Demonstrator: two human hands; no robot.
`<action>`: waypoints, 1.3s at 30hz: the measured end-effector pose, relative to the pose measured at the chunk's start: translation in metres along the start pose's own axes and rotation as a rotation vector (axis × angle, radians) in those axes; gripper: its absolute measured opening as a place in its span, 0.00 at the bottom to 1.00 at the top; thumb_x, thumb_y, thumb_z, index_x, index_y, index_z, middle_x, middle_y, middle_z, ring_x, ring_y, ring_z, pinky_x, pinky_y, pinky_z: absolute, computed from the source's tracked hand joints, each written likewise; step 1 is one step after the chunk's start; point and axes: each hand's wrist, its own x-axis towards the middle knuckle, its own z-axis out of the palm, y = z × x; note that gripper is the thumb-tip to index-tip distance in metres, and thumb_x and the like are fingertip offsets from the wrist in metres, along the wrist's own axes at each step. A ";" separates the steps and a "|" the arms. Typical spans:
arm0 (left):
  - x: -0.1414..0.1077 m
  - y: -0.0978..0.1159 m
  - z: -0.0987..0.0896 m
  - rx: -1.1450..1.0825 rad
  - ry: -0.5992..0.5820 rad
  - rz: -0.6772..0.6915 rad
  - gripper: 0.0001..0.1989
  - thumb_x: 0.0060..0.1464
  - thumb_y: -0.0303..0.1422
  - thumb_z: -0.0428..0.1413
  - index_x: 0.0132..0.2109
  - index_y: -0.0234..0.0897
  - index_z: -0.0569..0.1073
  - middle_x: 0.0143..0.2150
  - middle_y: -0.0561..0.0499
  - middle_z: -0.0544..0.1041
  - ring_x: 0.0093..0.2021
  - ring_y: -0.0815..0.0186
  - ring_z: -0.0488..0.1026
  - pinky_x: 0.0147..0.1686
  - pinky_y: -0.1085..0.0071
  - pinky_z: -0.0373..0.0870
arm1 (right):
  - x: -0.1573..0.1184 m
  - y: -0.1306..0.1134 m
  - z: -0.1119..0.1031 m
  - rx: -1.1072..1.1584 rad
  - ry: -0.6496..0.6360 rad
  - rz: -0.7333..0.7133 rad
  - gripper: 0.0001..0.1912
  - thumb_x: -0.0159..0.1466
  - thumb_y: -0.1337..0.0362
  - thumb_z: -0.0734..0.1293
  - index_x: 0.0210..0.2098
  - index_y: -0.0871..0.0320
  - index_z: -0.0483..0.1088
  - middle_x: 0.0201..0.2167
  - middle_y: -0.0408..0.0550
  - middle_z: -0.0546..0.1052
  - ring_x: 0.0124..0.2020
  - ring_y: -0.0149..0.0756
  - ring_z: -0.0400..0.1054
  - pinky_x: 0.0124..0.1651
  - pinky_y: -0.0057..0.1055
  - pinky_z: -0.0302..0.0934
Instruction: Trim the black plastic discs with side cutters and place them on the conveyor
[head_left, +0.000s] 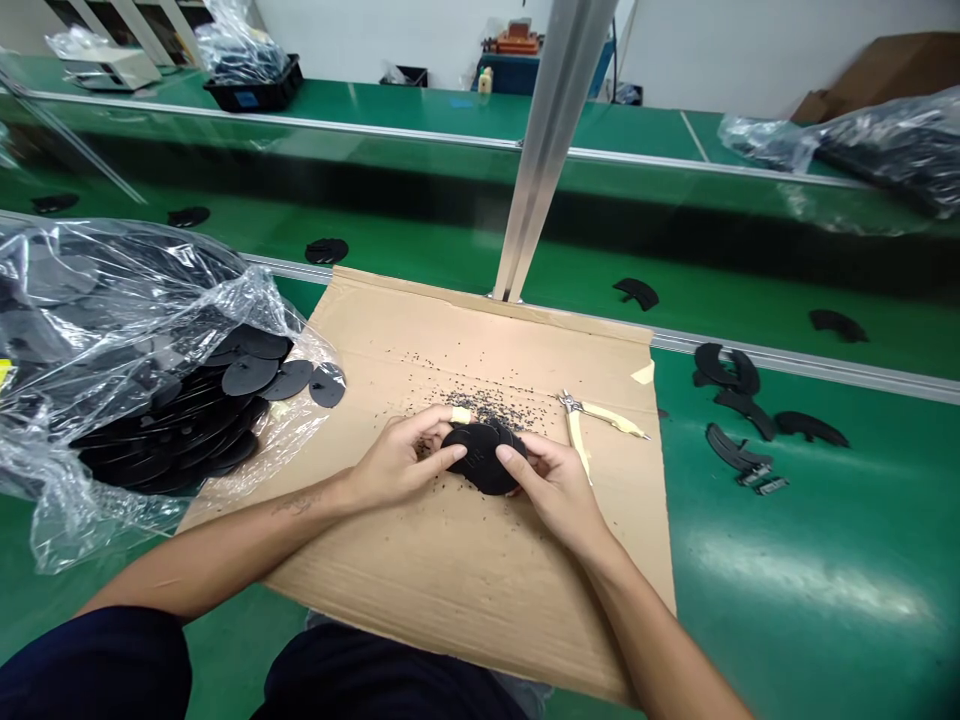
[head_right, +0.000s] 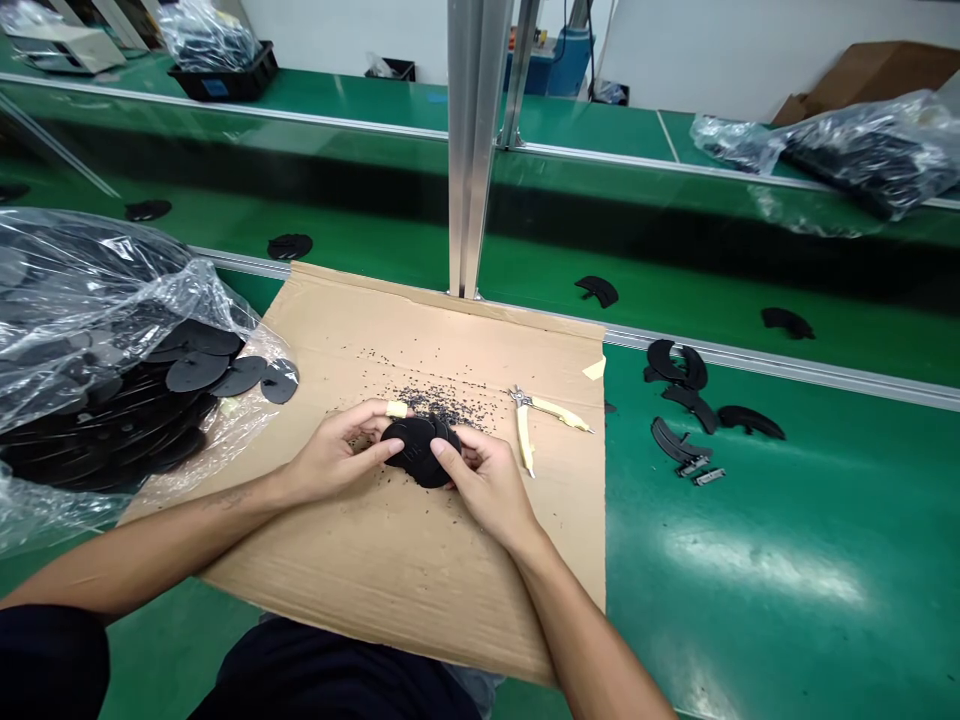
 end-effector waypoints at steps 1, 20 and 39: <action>0.000 0.000 0.000 -0.014 0.012 -0.007 0.15 0.61 0.35 0.59 0.53 0.35 0.73 0.30 0.52 0.76 0.29 0.71 0.72 0.30 0.76 0.72 | 0.000 -0.001 0.000 0.004 -0.002 0.002 0.21 0.59 0.45 0.71 0.34 0.59 0.77 0.29 0.46 0.75 0.28 0.33 0.68 0.28 0.28 0.65; 0.002 0.000 0.001 -0.106 0.046 -0.047 0.12 0.58 0.35 0.61 0.47 0.35 0.70 0.25 0.58 0.67 0.25 0.74 0.65 0.27 0.77 0.66 | 0.000 -0.001 -0.001 -0.051 0.011 -0.032 0.21 0.60 0.45 0.70 0.27 0.58 0.73 0.26 0.44 0.70 0.29 0.33 0.62 0.31 0.29 0.59; -0.001 0.002 0.001 0.086 0.062 0.051 0.11 0.58 0.34 0.61 0.45 0.36 0.69 0.24 0.60 0.65 0.23 0.75 0.62 0.26 0.78 0.61 | 0.000 -0.002 0.000 -0.057 -0.044 -0.066 0.18 0.61 0.49 0.70 0.28 0.58 0.73 0.26 0.43 0.68 0.30 0.32 0.61 0.32 0.29 0.59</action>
